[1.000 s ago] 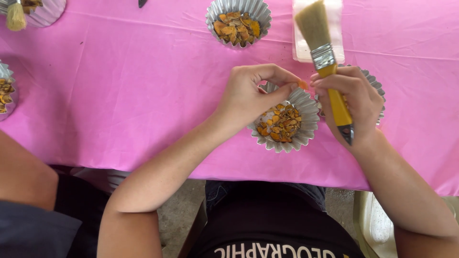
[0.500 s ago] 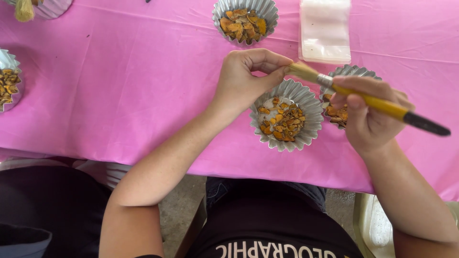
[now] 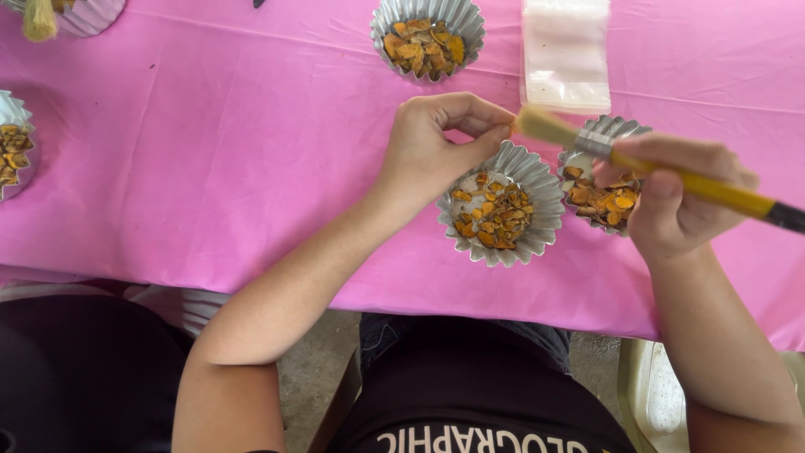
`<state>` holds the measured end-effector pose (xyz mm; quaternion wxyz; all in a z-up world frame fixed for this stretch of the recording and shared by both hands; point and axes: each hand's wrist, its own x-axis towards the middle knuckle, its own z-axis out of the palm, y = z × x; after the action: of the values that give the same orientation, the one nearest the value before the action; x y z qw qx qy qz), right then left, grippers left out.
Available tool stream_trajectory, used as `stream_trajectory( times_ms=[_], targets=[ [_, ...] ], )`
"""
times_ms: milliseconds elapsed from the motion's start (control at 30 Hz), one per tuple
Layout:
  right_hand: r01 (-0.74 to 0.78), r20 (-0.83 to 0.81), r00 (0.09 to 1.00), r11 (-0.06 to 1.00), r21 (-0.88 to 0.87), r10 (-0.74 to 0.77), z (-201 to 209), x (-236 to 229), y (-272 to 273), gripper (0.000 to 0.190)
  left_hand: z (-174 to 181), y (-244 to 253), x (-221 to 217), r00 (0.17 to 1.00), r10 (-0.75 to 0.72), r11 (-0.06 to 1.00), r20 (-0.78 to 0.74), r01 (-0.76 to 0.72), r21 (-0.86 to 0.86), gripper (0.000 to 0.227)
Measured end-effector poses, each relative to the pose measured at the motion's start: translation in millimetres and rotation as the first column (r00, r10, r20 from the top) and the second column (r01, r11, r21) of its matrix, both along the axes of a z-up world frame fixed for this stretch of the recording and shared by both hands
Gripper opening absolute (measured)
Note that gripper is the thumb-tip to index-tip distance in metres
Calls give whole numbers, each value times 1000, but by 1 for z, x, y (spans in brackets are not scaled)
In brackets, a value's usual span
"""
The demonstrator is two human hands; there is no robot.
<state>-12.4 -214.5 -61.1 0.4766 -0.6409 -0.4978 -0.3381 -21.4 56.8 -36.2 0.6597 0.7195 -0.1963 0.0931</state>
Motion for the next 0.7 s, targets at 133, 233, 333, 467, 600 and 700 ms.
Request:
stream_trajectory(
  times_ms=[133, 233, 333, 467, 600, 700],
  targets=[
    [41, -160, 986, 996, -83, -54, 7, -11, 10, 34, -2, 1, 1, 999, -25, 1000, 21, 25, 1, 19],
    [187, -118, 976, 982, 0, -186, 4, 1, -2, 33, 0, 0, 0, 999, -27, 999, 18, 27, 32, 10],
    [281, 23, 959, 958, 65, -283, 9, -4, 1, 38, 5, 0, -6, 999, -47, 999, -12, 47, -11, 25],
    [152, -73, 985, 988, -34, -154, 5, -7, 7, 24, 10, 1, -10, 997, -45, 999, -55, 46, 11, 41],
    [254, -154, 955, 967, -11, -253, 14, -7, 11, 28, 15, 1, -14, 997, -29, 995, -70, 35, 91, 44],
    [51, 55, 997, 995, 84, -56, 3, -2, 6, 30, 5, 1, -9, 1000, -6, 989, 25, 2, 149, 53]
  ],
)
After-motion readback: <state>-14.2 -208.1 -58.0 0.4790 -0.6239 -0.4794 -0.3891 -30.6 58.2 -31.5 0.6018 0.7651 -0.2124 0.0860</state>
